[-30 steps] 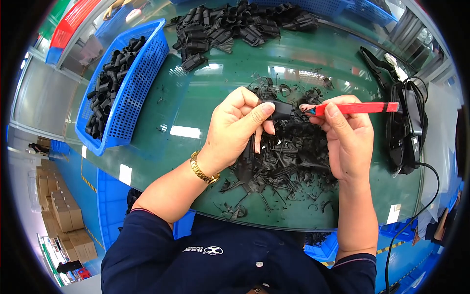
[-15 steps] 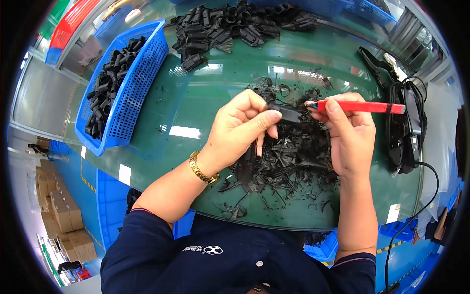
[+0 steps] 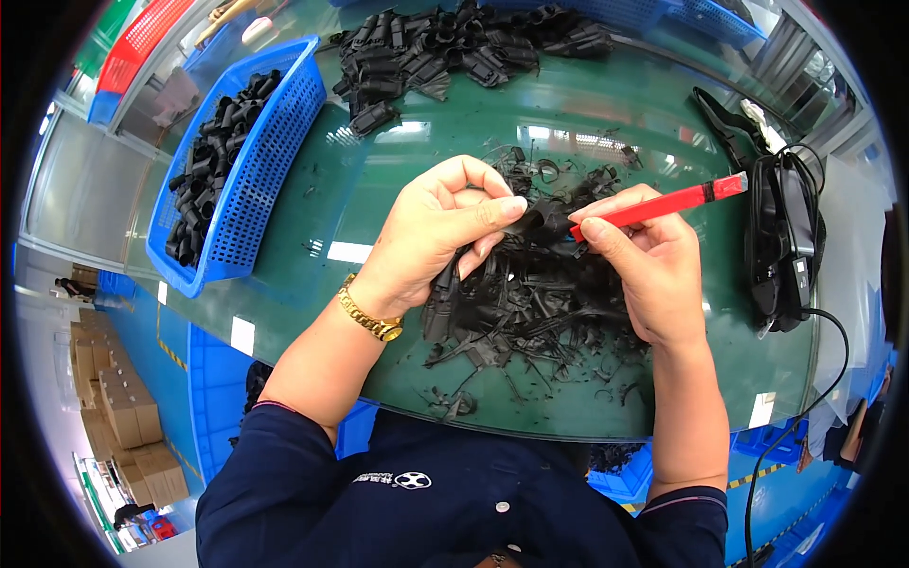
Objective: The person trims excess material from black plastic parts using a red trimming tool.
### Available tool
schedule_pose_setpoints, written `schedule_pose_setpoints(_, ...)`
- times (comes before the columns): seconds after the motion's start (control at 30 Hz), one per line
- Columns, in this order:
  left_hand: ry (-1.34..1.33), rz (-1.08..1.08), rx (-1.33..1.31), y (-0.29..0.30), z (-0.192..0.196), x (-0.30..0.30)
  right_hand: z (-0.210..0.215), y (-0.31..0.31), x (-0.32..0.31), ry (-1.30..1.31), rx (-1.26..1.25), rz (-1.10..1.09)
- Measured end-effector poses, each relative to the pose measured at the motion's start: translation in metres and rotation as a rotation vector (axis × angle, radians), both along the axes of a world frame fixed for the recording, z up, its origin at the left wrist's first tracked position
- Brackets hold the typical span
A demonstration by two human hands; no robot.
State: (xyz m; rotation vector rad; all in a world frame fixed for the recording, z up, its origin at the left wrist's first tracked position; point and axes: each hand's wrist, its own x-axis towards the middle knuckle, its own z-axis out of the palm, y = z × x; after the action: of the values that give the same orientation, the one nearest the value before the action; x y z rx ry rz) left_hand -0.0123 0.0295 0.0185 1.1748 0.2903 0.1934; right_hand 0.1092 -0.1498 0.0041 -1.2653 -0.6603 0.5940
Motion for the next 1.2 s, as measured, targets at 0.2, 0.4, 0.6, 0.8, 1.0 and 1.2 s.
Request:
schedule_pose_setpoints(0.2,0.206,-0.011,0.238,0.003,0.02,-0.012,0.0,-0.005,0.009,0.02,0.01,-0.055)
schedule_pose_setpoints(0.4,0.086,-0.133,0.852,0.025,0.011,-0.038,0.001,-0.002,0.02,0.392,0.206,-0.026)
schedule_pose_setpoints(0.6,-0.015,0.05,0.668,-0.023,0.001,-0.003,-0.006,0.003,0.003,0.6,0.271,0.115)
schedule_pose_setpoints(0.8,-0.14,0.088,0.154,-0.027,-0.019,0.012,-0.007,0.004,-0.003,-0.054,0.094,-0.053)
schedule_pose_setpoints(1.0,-0.019,0.082,0.397,-0.028,-0.026,0.005,0.003,0.003,-0.004,-0.072,0.233,-0.069)
schedule_pose_setpoints(1.2,-0.045,0.06,0.449,-0.034,-0.029,0.002,0.001,0.001,-0.005,-0.056,0.201,0.006)
